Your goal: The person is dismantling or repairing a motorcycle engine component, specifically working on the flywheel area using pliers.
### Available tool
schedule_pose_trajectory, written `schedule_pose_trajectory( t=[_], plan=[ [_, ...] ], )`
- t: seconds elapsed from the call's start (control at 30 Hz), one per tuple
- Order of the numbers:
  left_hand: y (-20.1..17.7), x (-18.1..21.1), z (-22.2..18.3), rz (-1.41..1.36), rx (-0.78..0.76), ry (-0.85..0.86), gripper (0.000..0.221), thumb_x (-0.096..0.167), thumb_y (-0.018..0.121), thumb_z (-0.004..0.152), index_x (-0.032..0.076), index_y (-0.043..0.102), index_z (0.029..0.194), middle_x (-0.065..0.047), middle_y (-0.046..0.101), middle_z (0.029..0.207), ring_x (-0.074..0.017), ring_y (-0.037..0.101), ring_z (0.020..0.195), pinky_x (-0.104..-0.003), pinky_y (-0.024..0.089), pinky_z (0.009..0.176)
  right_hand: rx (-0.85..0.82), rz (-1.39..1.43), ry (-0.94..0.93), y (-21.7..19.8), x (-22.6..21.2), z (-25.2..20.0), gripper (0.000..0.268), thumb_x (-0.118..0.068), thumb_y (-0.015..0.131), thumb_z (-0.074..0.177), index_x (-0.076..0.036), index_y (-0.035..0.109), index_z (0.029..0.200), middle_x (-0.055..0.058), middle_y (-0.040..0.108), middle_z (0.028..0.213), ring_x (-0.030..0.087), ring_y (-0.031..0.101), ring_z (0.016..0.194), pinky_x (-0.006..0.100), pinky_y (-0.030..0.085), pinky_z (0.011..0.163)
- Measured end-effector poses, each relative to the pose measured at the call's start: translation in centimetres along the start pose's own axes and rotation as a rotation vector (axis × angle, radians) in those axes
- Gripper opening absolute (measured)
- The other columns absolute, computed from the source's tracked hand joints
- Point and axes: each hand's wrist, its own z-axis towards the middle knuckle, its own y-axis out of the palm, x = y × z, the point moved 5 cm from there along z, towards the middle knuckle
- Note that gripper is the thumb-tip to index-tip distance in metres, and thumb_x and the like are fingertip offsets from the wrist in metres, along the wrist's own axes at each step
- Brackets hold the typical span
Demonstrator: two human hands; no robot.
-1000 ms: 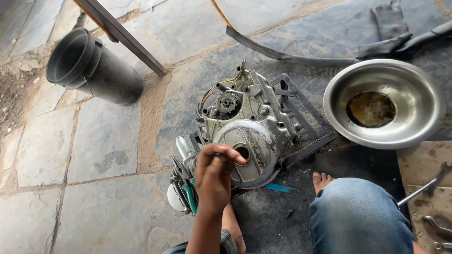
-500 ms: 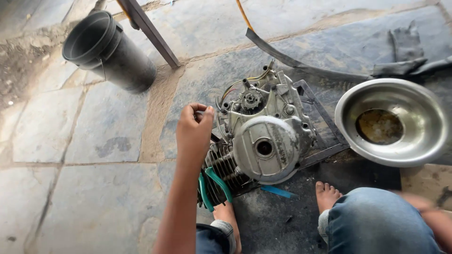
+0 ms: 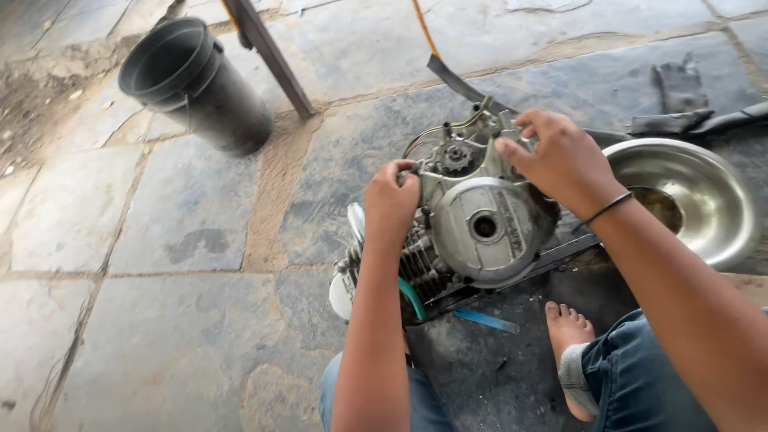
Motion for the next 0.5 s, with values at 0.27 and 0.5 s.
schedule_pose_trajectory(
  t=[0.27, 0.5],
  plan=[
    [-1.3, 0.8, -0.7, -0.023, -0.054, 0.053, 0.027, 0.019, 0.070, 0.087, 0.009, 0.075, 0.112, -0.011, 0.066, 0.082, -0.0236, 0.064, 0.071, -0.038, 0.053, 0.072, 0.142, -0.135, -0.156, 1.5, -0.9, 0.0, 0.050, -0.045, 0.075, 0.093, -0.005, 0.070, 0.122, 0.020, 0.070, 0.109, 0.038, 0.066, 0.105, 0.047, 0.052, 0.092],
    [0.1, 1.6, -0.4, 0.004, -0.073, 0.177, 0.021, 0.017, 0.069, 0.092, 0.007, 0.074, 0.109, -0.014, 0.066, 0.090, -0.0271, 0.064, 0.080, -0.039, 0.051, 0.076, 0.184, -0.143, -0.160, 0.4, -1.2, 0.2, 0.019, -0.027, 0.077, 0.094, -0.011, 0.077, 0.102, 0.012, 0.072, 0.099, 0.034, 0.068, 0.101, 0.047, 0.053, 0.088]
  ],
)
